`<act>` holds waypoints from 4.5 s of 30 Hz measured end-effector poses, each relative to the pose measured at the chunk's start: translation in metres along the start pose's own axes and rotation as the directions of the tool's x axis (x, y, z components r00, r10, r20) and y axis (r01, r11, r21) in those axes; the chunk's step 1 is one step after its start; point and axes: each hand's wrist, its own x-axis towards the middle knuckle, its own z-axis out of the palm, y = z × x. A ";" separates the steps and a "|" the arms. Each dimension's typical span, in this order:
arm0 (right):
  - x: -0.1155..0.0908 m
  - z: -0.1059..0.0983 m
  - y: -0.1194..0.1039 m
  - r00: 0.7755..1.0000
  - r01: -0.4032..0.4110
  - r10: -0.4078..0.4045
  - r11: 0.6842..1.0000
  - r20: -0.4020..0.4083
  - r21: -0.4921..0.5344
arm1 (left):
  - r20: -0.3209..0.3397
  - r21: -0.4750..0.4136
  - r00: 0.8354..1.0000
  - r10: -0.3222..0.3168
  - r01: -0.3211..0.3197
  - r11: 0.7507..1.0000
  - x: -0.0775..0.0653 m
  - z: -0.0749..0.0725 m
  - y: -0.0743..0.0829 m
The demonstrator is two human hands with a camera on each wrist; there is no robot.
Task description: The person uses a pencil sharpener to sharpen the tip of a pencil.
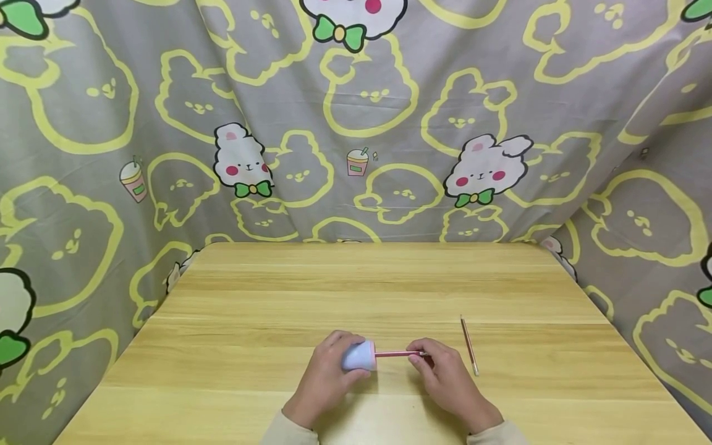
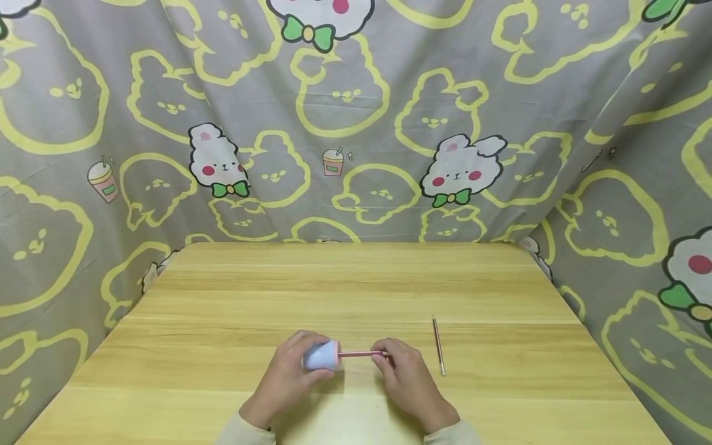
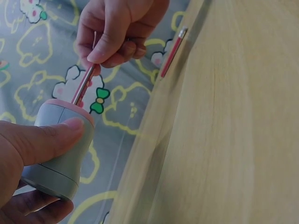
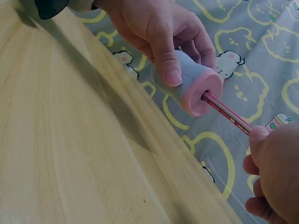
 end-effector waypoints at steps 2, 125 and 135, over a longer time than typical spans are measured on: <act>0.000 0.000 0.001 1.000 0.010 -0.010 1.000 -0.001 -0.003 | -0.002 0.000 1.000 0.004 -0.004 1.000 0.000 0.000 0.000; -0.002 -0.007 0.005 0.997 -0.077 0.074 0.991 0.024 0.113 | 0.005 0.010 1.000 0.009 -0.009 1.000 0.001 0.001 -0.002; -0.002 -0.008 0.006 0.998 -0.048 0.044 0.996 0.043 0.079 | 0.005 0.016 1.000 0.015 -0.015 1.000 0.001 0.001 -0.002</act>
